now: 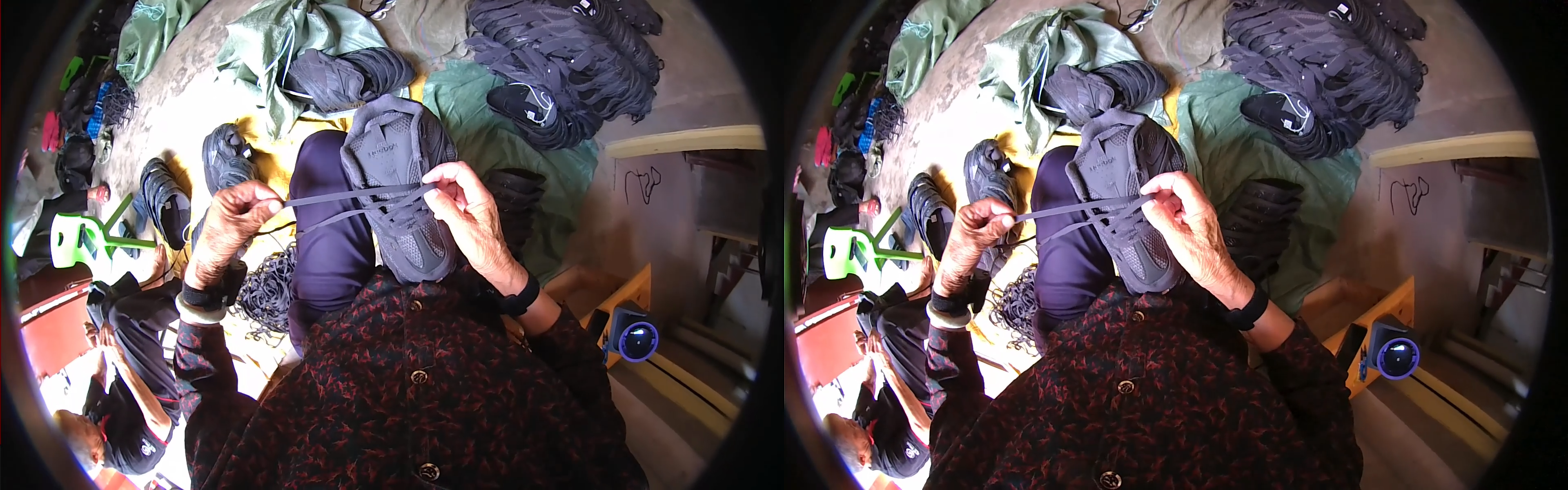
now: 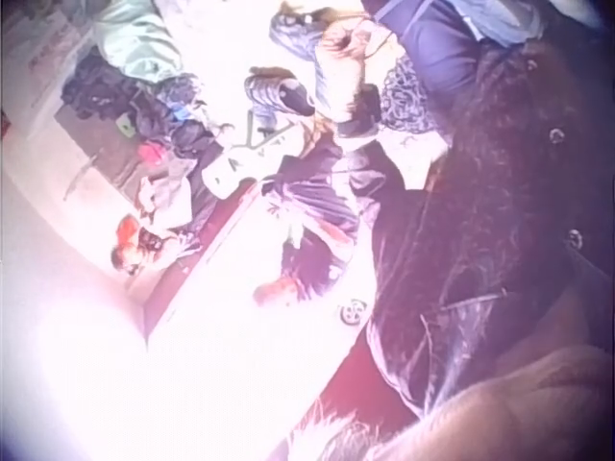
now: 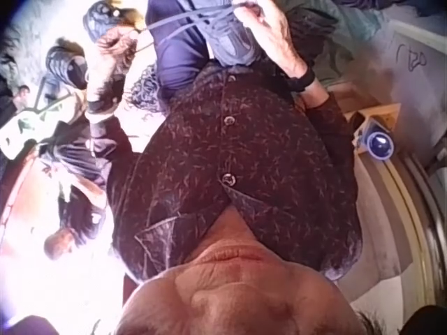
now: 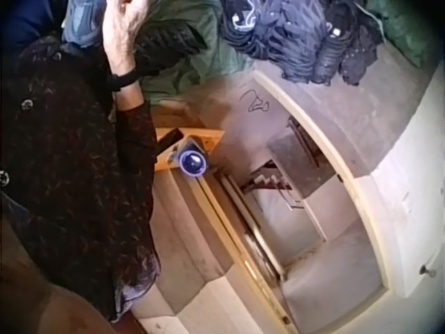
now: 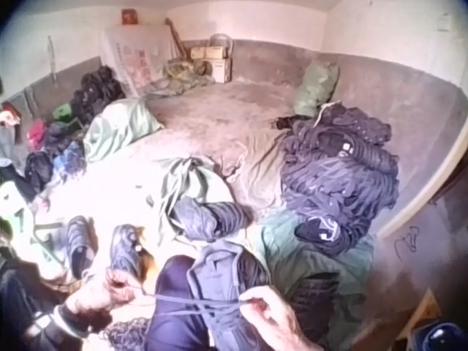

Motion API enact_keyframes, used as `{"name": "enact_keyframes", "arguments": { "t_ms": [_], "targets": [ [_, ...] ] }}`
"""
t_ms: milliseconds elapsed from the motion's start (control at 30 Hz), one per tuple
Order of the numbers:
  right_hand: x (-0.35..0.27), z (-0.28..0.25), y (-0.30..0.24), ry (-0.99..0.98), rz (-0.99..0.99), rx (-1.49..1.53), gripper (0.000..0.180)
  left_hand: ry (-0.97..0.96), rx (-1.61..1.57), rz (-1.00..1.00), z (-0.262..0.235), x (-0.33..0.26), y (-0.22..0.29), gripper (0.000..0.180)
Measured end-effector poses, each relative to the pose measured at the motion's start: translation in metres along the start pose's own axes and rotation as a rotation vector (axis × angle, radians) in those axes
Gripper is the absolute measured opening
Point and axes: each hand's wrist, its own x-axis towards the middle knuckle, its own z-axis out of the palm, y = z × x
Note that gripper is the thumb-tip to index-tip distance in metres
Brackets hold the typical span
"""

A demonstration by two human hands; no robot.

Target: Lacing a grey Reebok sneaker in a shoe workshop setting.

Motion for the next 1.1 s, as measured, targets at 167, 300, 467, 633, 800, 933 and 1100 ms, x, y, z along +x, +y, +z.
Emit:
{"name": "enact_keyframes", "arguments": {
  "t_ms": [167, 300, 467, 633, 800, 933, 1100],
  "targets": [
    [0.002, 0.000, -0.003, 0.014, -0.068, -0.112, 0.019, 0.059, -0.017, 0.095, -0.043, -0.010, -0.020, 0.012],
    [0.003, 0.000, -0.003, 0.003, -0.093, -0.168, 0.020, 0.031, -0.140, 0.149, -0.046, -0.011, -0.018, 0.013],
    [0.003, 0.000, -0.001, -0.015, -0.029, -0.090, 0.019, 0.009, 0.037, 0.072, -0.032, 0.000, -0.005, 0.011],
    [0.004, -0.003, -0.003, -0.039, -0.019, -0.017, 0.015, 0.027, 0.197, 0.043, -0.013, 0.016, -0.013, 0.017],
    [0.006, -0.010, -0.009, -0.074, 0.011, -0.023, 0.016, 0.016, 0.248, 0.071, -0.006, 0.011, -0.006, 0.016],
    [0.009, -0.015, -0.013, -0.090, 0.033, -0.009, 0.015, 0.031, 0.200, 0.112, -0.011, 0.015, -0.017, 0.018],
    [0.005, -0.017, -0.013, -0.099, 0.007, -0.036, 0.015, 0.309, 0.458, 0.405, 0.021, 0.007, -0.012, 0.017]
  ]
}}
